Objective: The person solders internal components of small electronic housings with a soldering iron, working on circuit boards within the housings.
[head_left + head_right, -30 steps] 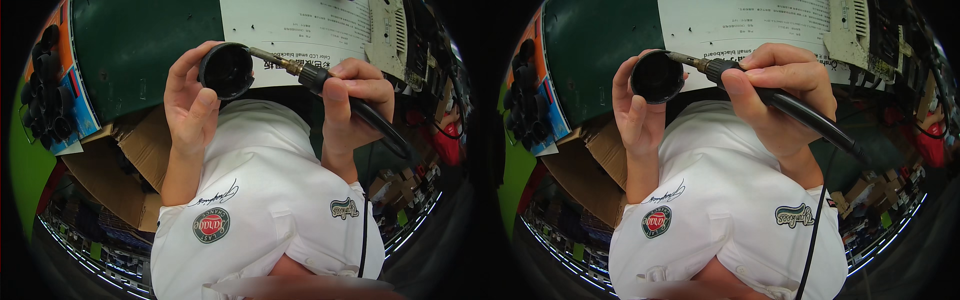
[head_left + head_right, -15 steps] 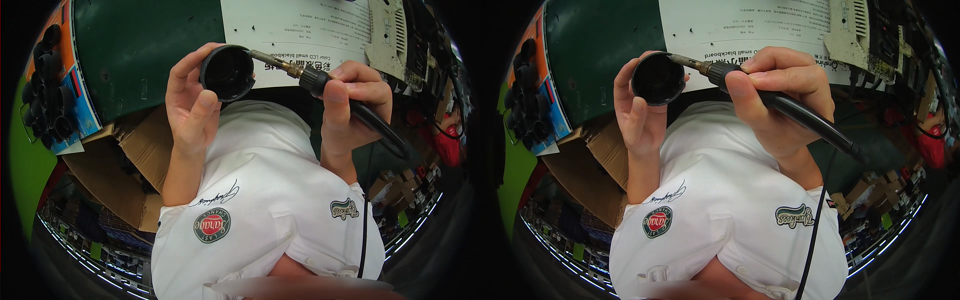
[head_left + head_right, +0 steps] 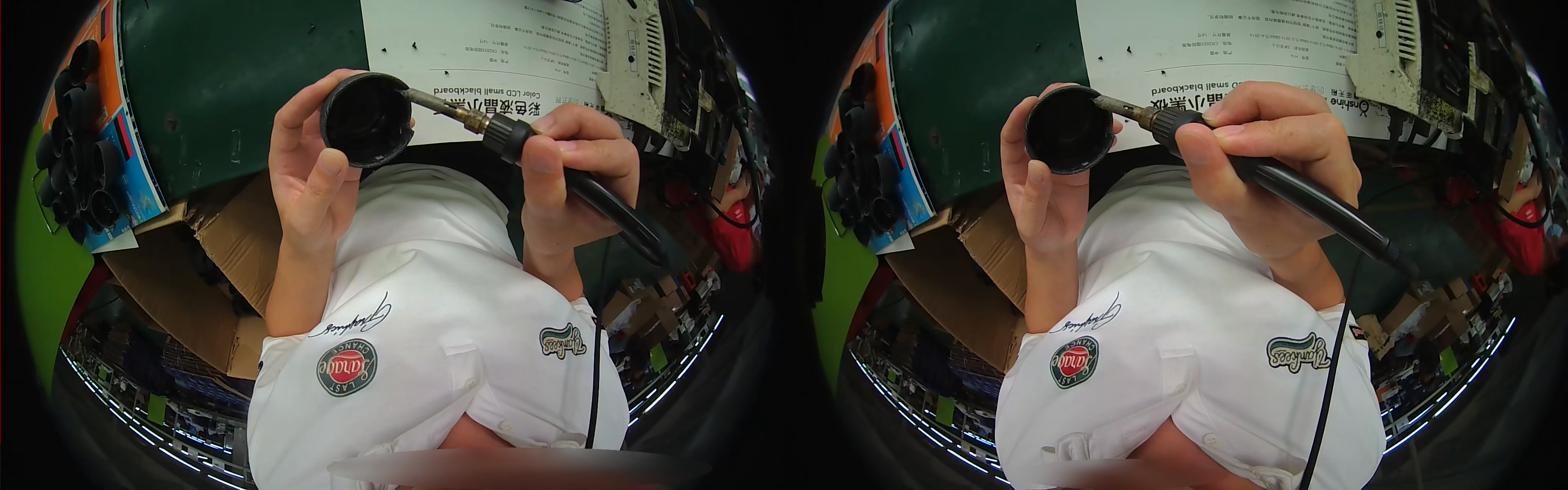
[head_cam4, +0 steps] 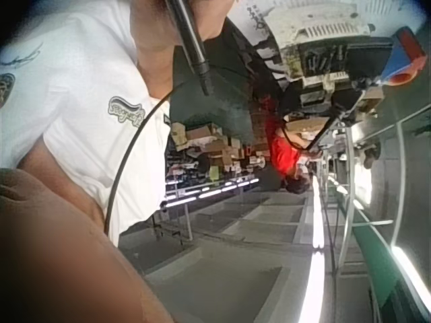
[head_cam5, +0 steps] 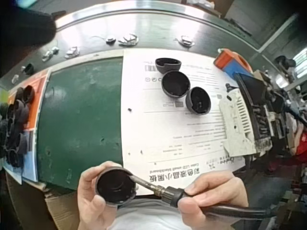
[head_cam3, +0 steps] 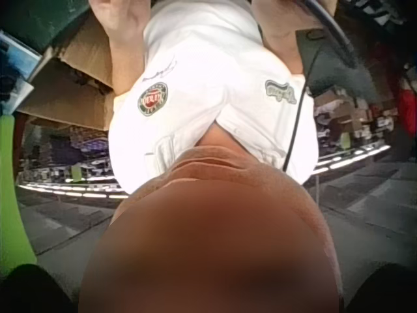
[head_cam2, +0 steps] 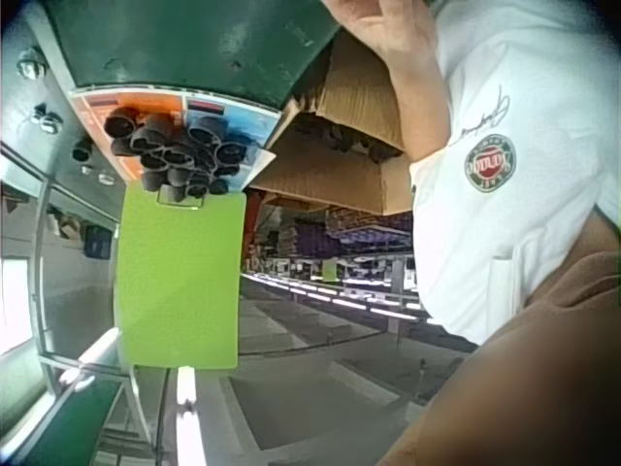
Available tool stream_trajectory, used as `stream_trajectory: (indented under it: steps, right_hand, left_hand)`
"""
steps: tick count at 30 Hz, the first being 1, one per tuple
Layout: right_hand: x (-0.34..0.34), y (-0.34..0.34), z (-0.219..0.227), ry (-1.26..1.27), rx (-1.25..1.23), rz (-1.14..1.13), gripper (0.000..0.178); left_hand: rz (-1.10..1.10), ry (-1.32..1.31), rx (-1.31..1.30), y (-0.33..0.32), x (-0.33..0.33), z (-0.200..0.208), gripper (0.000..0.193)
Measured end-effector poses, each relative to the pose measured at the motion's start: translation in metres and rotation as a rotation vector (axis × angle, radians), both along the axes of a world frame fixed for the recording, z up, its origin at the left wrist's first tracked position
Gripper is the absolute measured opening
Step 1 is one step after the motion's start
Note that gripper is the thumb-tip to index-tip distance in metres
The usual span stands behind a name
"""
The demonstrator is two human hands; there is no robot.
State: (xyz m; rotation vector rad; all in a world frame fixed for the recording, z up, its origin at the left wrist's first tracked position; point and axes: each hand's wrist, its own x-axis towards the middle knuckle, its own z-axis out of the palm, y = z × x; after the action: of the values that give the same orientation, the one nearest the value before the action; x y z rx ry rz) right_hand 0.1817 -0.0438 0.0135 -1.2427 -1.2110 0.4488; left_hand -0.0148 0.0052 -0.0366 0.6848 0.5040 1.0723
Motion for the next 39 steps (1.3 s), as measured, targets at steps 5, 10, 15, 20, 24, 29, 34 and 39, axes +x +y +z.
stream_trajectory:
  steps: [5, 10, 15, 20, 24, 29, 34, 39]
  right_hand:
    - [0.001, -0.004, 0.001, 0.003, -0.001, 0.028, 0.031]
    - [0.001, 0.001, 0.000, 0.014, 0.075, 0.023, 0.031]
    - [-0.002, 0.000, -0.001, -0.053, 0.000, 0.069, 0.030]
    - [0.008, -0.003, -0.005, 0.203, 0.018, 0.057, 0.026]
    - [0.018, -0.007, -0.006, 0.453, 0.034, 0.054, 0.030]
    - [0.022, -0.007, -0.013, 0.456, 0.013, -0.045, 0.035]
    - [0.019, -0.010, -0.012, 0.221, 0.032, -0.098, 0.043]
    - [0.010, -0.010, -0.011, 0.206, 0.074, 0.055, 0.045]
  left_hand:
    - [-0.048, 0.079, 0.046, -0.001, -0.006, -0.001, 0.056]
    - [-0.011, -0.002, -0.025, 0.000, -0.002, 0.001, 0.057]
    - [-0.025, 0.084, 0.008, -0.001, -0.005, 0.002, 0.059]
    - [-0.018, 0.057, -0.039, 0.000, -0.009, 0.000, 0.061]
    - [-0.010, 0.061, -0.059, -0.001, -0.008, 0.003, 0.062]
    - [-0.040, -0.067, -0.106, -0.001, -0.005, 0.005, 0.059]
    - [-0.074, -0.075, -0.112, -0.003, 0.000, 0.010, 0.059]
    - [-0.107, -0.110, -0.144, -0.004, 0.008, 0.018, 0.059]
